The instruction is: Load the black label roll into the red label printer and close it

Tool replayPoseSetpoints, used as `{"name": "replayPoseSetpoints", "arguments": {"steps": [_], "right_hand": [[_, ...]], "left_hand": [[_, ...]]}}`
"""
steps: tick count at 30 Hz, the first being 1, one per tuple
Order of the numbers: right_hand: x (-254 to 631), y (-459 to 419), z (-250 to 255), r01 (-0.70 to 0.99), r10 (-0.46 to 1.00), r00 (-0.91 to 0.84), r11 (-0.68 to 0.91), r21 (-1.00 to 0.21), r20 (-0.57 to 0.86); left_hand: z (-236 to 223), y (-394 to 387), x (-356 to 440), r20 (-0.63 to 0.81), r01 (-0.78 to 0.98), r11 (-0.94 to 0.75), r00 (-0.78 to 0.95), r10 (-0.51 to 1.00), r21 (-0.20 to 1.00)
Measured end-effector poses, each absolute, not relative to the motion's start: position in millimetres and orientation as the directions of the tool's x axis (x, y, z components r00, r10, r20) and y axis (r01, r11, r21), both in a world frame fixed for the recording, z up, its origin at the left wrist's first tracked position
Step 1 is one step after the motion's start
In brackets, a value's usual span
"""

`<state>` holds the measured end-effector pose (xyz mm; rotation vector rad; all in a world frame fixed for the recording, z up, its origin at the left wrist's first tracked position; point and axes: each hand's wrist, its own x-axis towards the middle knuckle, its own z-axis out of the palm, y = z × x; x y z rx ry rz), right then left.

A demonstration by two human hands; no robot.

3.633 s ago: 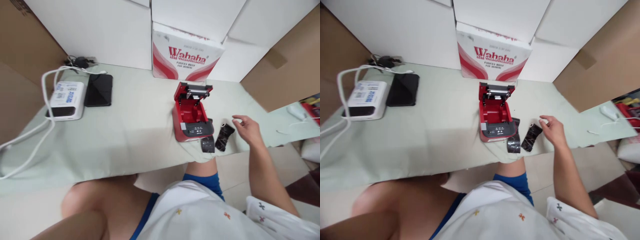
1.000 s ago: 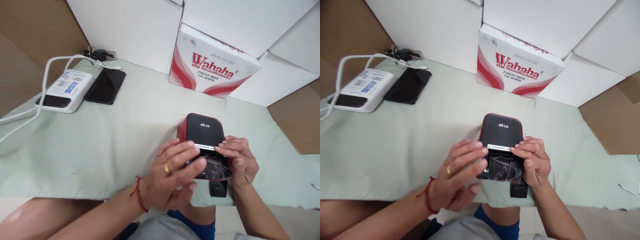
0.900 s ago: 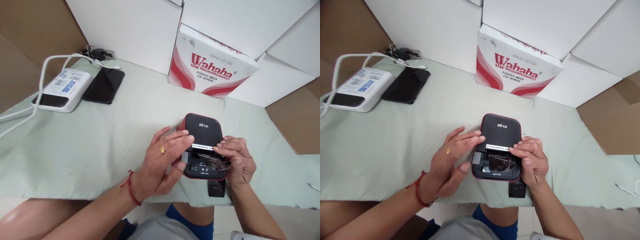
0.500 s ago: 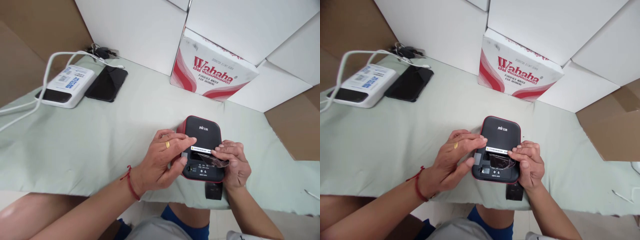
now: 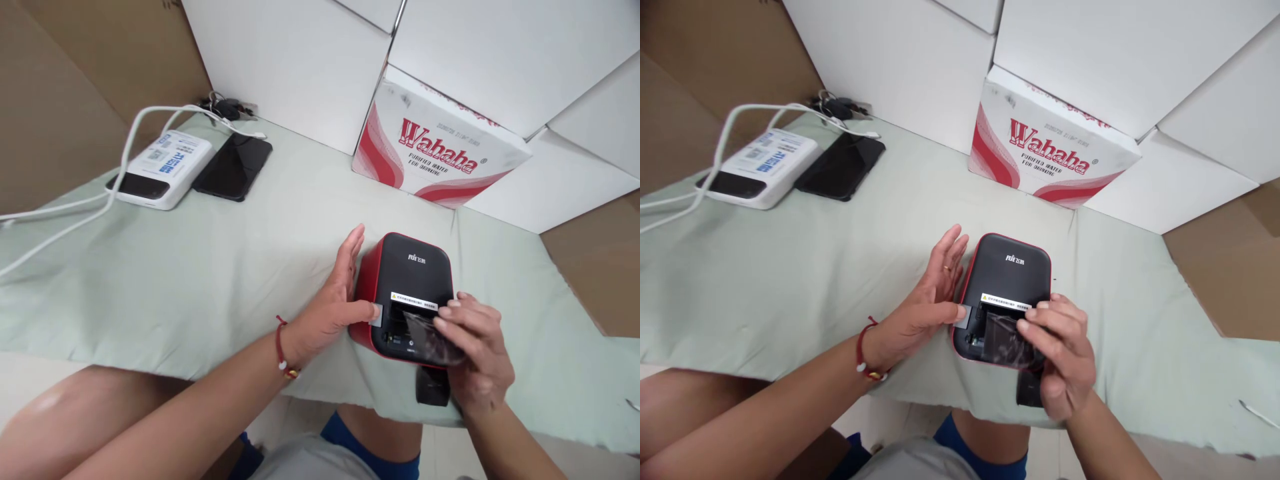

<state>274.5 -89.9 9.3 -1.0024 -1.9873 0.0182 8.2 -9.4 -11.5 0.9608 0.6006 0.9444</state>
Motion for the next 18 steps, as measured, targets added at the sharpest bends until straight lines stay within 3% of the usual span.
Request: {"name": "replayPoseSetpoints", "arguments": {"steps": [6,11,14,18], "right_hand": [[274.1,-104.5,10.3,0.600,0.585,-0.429,0.754,-0.267,0.688],[272.4,-94.6,26.5,0.503,0.626,-0.433,0.765,-0.403,0.648],[265.7,-80.7,57.9,0.445,0.660,-0.509,0.751,-0.488,0.553],[256.9,-56.6,102.3,0.643,0.806,-0.490,0.591,-0.486,0.332]], "left_hand": [[-15.4,-13.2,7.9,-0.030,-0.414,0.269,0.500,0.866,0.870],[-17.5,-13.0,10.3,0.002,-0.432,0.252,0.507,0.862,0.866],[-17.2,-13.3,12.0,-0.014,-0.418,0.253,0.496,0.868,0.872],[-15.0,-15.3,13.0,-0.028,-0.417,0.249,0.469,0.883,0.874]]}}
